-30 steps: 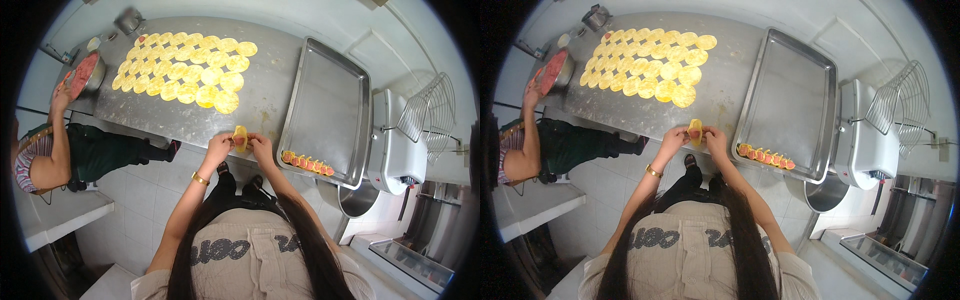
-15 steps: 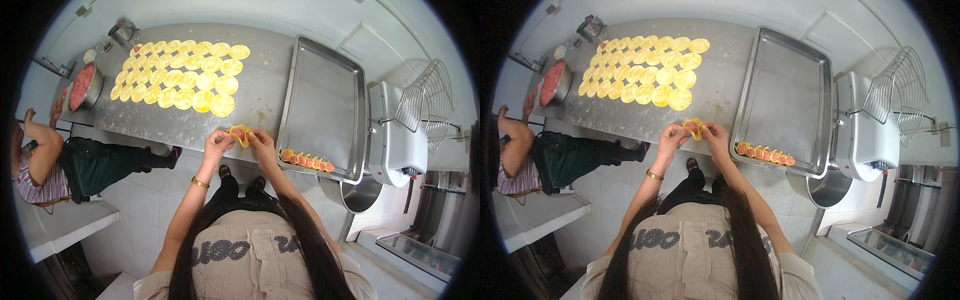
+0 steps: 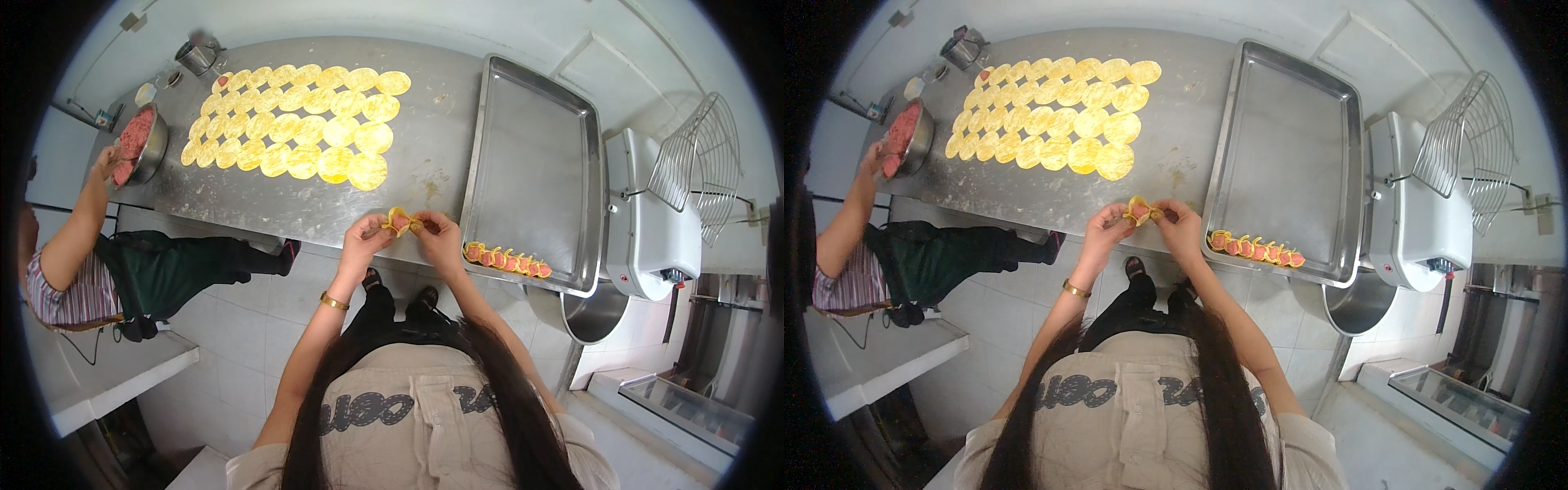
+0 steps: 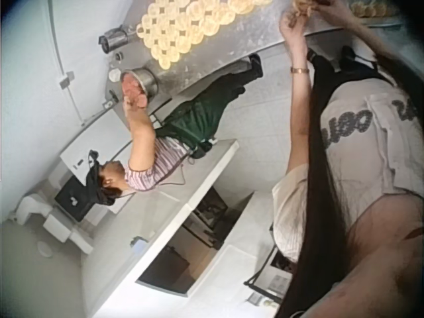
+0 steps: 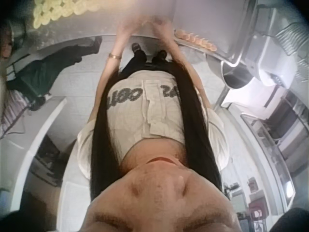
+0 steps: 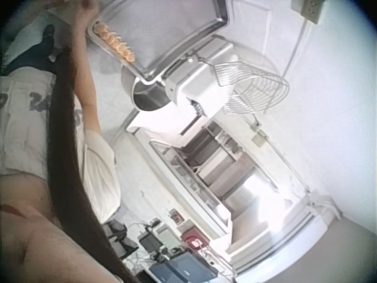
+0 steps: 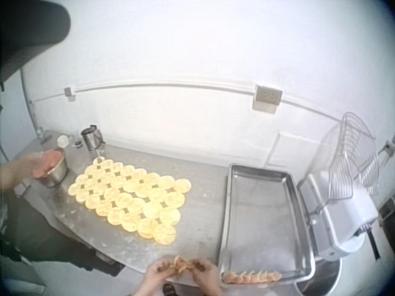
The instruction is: The person places a small red filling onto round yellow dough discs, folds each disc in half to enclose the filling, and places the finished pastries onto a metal tray. A coworker is visible in the background also preparing pastries.
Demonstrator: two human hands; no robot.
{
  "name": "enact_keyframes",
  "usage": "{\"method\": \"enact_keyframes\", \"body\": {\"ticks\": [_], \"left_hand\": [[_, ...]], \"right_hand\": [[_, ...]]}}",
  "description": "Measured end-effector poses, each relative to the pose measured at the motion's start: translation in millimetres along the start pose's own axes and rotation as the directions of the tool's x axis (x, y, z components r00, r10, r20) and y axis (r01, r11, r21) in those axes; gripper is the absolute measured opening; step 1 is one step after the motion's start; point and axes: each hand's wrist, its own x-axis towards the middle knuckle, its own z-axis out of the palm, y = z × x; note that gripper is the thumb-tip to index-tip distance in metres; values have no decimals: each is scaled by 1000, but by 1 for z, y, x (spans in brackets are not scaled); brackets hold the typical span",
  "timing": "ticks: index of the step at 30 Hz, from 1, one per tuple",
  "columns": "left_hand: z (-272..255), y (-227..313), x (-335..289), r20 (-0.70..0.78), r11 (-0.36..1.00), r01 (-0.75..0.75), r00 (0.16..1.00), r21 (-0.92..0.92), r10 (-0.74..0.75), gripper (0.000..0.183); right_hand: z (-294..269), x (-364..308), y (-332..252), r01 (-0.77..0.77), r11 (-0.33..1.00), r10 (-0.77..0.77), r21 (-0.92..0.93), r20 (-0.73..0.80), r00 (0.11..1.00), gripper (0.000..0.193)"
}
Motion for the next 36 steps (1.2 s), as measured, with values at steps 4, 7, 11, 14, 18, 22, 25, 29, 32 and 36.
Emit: {"method": "enact_keyframes", "body": {"ticks": [4,7,11,14,18,22,25,29,32,36], "left_hand": [[-7,-23,11,12,879,-221,971,422,239,19],[-8,-37,16,113,695,-423,888,581,446,19],[-1,-39,15,59,713,-311,933,628,355,24],[9,-34,14,-12,770,-258,946,583,325,30],[12,-25,15,50,700,-262,950,665,308,35],[10,-23,18,193,610,-320,944,725,266,35],[5,-20,21,234,690,-300,953,659,191,33],[5,-15,25,222,668,-240,968,705,114,31],[10,-13,26,212,577,-235,971,782,108,33],[8,-10,27,243,555,-275,961,785,133,33]], "right_hand": [[-3,-1,2,107,987,-94,-119,103,990,38],[-1,0,10,151,959,-129,-239,105,986,38],[0,6,18,166,924,-146,-345,84,986,38],[-3,9,17,191,911,-168,-364,96,981,34],[-9,8,12,279,747,-217,-603,176,960,34],[-9,8,11,284,725,-220,-627,179,959,31],[-9,7,9,281,766,-217,-579,178,960,24],[-9,3,3,277,758,-230,-590,156,961,19],[-6,5,0,236,760,-178,-605,154,972,22],[-4,8,-1,275,781,-226,-560,156,961,24]]}}
